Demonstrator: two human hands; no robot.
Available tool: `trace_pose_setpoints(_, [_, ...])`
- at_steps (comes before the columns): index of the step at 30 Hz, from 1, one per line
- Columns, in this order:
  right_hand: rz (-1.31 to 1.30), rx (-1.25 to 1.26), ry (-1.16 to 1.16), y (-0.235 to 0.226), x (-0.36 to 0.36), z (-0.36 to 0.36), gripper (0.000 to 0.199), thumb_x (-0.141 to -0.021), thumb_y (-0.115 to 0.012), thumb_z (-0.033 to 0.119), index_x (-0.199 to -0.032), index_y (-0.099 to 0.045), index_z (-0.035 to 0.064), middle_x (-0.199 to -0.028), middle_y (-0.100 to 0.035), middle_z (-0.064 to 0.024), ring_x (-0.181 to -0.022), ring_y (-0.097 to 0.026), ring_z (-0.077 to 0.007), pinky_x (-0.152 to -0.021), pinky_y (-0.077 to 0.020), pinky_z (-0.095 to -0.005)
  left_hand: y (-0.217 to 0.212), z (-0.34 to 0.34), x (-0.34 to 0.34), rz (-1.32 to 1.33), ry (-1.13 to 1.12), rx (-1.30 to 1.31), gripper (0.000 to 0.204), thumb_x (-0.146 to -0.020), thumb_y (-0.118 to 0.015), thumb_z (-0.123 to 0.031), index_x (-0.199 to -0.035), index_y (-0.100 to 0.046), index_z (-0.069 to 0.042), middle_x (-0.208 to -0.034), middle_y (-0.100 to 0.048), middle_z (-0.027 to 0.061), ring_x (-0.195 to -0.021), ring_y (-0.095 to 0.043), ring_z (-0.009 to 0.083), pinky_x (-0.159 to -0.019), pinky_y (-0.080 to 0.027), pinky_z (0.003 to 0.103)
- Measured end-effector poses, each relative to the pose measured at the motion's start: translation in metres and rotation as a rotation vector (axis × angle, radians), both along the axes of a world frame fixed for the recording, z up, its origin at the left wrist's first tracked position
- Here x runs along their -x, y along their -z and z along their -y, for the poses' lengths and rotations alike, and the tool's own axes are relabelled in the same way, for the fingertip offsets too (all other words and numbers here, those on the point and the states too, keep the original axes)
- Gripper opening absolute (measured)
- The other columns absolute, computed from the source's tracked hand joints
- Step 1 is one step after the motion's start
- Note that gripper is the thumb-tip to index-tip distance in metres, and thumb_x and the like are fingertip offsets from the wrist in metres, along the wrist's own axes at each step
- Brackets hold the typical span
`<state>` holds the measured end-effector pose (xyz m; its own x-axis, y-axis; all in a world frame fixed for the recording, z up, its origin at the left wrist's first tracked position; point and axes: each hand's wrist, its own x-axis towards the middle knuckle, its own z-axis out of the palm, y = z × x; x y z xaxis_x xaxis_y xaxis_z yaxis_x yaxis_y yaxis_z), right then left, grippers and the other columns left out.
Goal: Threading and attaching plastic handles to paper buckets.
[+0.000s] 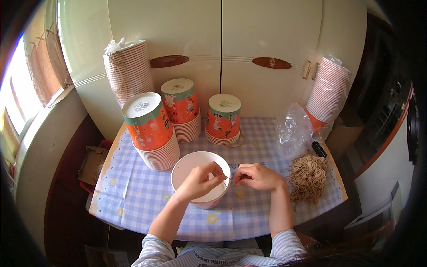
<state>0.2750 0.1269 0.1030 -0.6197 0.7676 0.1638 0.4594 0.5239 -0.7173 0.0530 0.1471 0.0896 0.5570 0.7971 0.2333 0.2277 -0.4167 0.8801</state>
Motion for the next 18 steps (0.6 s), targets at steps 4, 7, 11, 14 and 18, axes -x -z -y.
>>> trace_pose_setpoints(4, [0.047,-0.012,-0.009,-0.001,0.000,0.000,0.010,-0.076,-0.059,0.004,-0.084,-0.057,0.0005,-0.082,-0.058,-0.0097,-0.076,-0.059,-0.0234,-0.067,-0.0467,-0.0324,-0.005,0.002,0.000,-0.016,-0.045,-0.027,0.017,-0.079,-0.061,-0.017,-0.085,-0.059,-0.001,-0.077,-0.064,0.0083,-0.059,-0.058,0.0128,-0.053,-0.045,0.026])
trace_pose_setpoints(7, [0.054,-0.007,-0.023,-0.001,-0.001,-0.001,0.010,-0.075,-0.058,0.004,-0.084,-0.057,0.0006,-0.082,-0.058,-0.0100,-0.076,-0.059,-0.0241,-0.067,-0.0467,-0.0325,-0.005,0.001,0.002,-0.016,-0.069,-0.060,0.017,-0.079,-0.061,-0.016,-0.084,-0.059,-0.001,-0.076,-0.064,0.0090,-0.058,-0.058,0.0139,-0.052,-0.045,0.026])
trace_pose_setpoints(11, [0.076,-0.003,-0.021,0.001,-0.001,-0.001,0.010,-0.075,-0.058,0.005,-0.084,-0.057,0.0006,-0.082,-0.058,-0.0106,-0.077,-0.059,-0.0251,-0.068,-0.0467,-0.0332,-0.011,0.002,0.002,-0.052,-0.105,-0.044,0.016,-0.078,-0.061,-0.015,-0.083,-0.058,-0.001,-0.076,-0.063,0.0094,-0.058,-0.058,0.0158,-0.052,-0.045,0.026])
trace_pose_setpoints(14, [0.095,0.001,-0.021,0.000,-0.002,0.000,0.010,-0.075,-0.058,0.006,-0.084,-0.057,0.0006,-0.083,-0.058,-0.0108,-0.078,-0.059,-0.0255,-0.069,-0.0467,-0.0335,-0.013,0.001,0.002,-0.064,-0.112,-0.071,0.015,-0.077,-0.061,-0.015,-0.082,-0.058,-0.001,-0.077,-0.062,0.0102,-0.061,-0.059,0.0181,-0.052,-0.046,0.027])
trace_pose_setpoints(18, [0.093,0.019,-0.026,-0.001,0.000,-0.001,0.010,-0.075,-0.058,0.006,-0.084,-0.057,0.0006,-0.083,-0.059,-0.0109,-0.078,-0.059,-0.0256,-0.069,-0.0467,-0.0335,-0.010,0.000,0.002,-0.058,-0.117,-0.129,0.015,-0.076,-0.062,-0.014,-0.082,-0.058,0.000,-0.079,-0.061,0.0120,-0.068,-0.059,0.0230,-0.053,-0.046,0.030])
